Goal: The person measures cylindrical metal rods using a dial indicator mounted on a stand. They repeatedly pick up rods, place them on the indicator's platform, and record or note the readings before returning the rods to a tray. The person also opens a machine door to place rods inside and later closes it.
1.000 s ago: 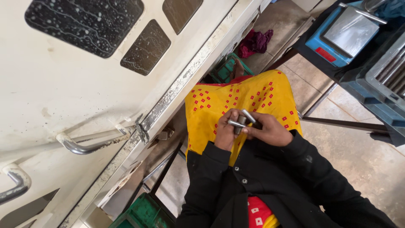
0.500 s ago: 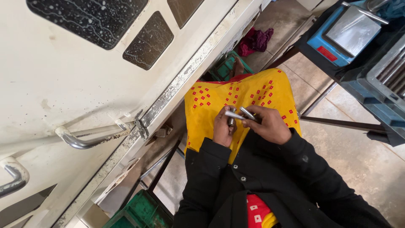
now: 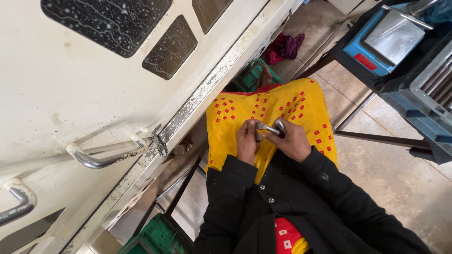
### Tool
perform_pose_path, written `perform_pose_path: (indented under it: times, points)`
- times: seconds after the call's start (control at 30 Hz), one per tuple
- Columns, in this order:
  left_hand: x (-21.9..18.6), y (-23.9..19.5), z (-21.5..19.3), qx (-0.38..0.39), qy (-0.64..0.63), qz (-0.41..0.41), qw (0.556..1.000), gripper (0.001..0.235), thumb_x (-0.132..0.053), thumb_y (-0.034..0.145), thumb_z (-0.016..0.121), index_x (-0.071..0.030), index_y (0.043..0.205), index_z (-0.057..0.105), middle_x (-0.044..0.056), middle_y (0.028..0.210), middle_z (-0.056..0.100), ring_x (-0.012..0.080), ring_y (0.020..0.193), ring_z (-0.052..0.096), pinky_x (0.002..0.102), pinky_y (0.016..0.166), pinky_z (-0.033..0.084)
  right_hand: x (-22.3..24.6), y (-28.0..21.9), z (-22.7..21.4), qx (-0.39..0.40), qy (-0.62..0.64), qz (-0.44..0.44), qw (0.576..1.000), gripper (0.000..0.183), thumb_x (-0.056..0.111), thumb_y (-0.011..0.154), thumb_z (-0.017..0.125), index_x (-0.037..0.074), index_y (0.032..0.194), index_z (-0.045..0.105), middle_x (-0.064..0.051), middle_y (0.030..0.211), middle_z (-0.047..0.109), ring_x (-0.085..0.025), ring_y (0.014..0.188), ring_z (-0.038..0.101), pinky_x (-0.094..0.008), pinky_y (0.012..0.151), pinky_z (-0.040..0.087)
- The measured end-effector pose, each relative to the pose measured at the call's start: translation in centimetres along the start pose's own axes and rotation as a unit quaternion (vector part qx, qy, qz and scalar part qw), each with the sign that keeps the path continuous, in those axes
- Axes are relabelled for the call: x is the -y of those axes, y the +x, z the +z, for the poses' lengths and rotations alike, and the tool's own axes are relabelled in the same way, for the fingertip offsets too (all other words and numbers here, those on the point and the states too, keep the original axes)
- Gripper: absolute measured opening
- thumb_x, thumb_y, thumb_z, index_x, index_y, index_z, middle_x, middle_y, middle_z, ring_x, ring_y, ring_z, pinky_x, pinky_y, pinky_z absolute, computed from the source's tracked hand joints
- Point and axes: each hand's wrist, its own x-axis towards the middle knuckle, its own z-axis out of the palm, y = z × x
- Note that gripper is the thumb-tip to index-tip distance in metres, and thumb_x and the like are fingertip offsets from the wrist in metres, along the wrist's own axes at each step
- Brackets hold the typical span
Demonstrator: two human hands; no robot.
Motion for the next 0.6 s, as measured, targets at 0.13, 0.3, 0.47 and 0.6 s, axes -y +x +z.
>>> perform_pose_path:
  times: [0.13, 0.3, 0.47, 0.6]
  points:
    - [-0.2, -0.3, -0.7, 0.047, 0.029, -0.002, 0.998, 0.026, -0.034, 0.105, 0.057, -0.011, 0.099, 0.068, -0.007, 0.078, 0.058, 0.0014, 0.055, 0.044, 0.019, 0.046, 0.034, -0.6, 0.7, -0.3, -0.053, 0.026, -0.149, 0.987, 0.043, 0.019, 0.094, 0.071, 0.004, 0.133, 0.061, -0.018, 0.103, 0.068, -0.031, 0.086, 0.07, -0.038, 0.074, 0.055]
    - [-0.3, 0.0, -0.8, 0.085, 0.093, 0.02, 0.992, 0.021, -0.029, 0.101, 0.07, -0.009, 0.094, 0.069, -0.005, 0.075, 0.059, 0.0024, 0.057, 0.049, 0.021, 0.049, 0.038, -1.2, 0.6, -0.8, 0.072, 0.062, -0.184, 0.978, 0.056, 0.009, 0.087, 0.067, 0.002, 0.142, 0.056, -0.017, 0.106, 0.071, -0.028, 0.092, 0.072, -0.037, 0.079, 0.056]
    - [-0.3, 0.2, -1.8, 0.073, -0.023, 0.001, 0.997, 0.028, -0.033, 0.102, 0.068, -0.01, 0.086, 0.064, -0.005, 0.064, 0.049, 0.0019, 0.047, 0.039, 0.02, 0.041, 0.029, -1.1, 0.6, -0.7, 0.159, 0.189, -0.01, 0.969, 0.053, 0.008, 0.093, 0.065, 0.008, 0.145, 0.054, -0.007, 0.097, 0.07, -0.013, 0.072, 0.064, -0.03, 0.065, 0.055]
    - [0.8, 0.4, -1.7, 0.113, -0.061, -0.018, 0.991, 0.026, -0.034, 0.105, 0.065, -0.011, 0.092, 0.061, -0.005, 0.065, 0.05, 0.0025, 0.046, 0.038, 0.021, 0.042, 0.029, -1.0, 0.5, 0.3, 0.162, 0.299, 0.055, 0.939, 0.051, 0.005, 0.092, 0.069, 0.005, 0.141, 0.055, -0.006, 0.093, 0.066, -0.011, 0.07, 0.059, -0.028, 0.061, 0.05]
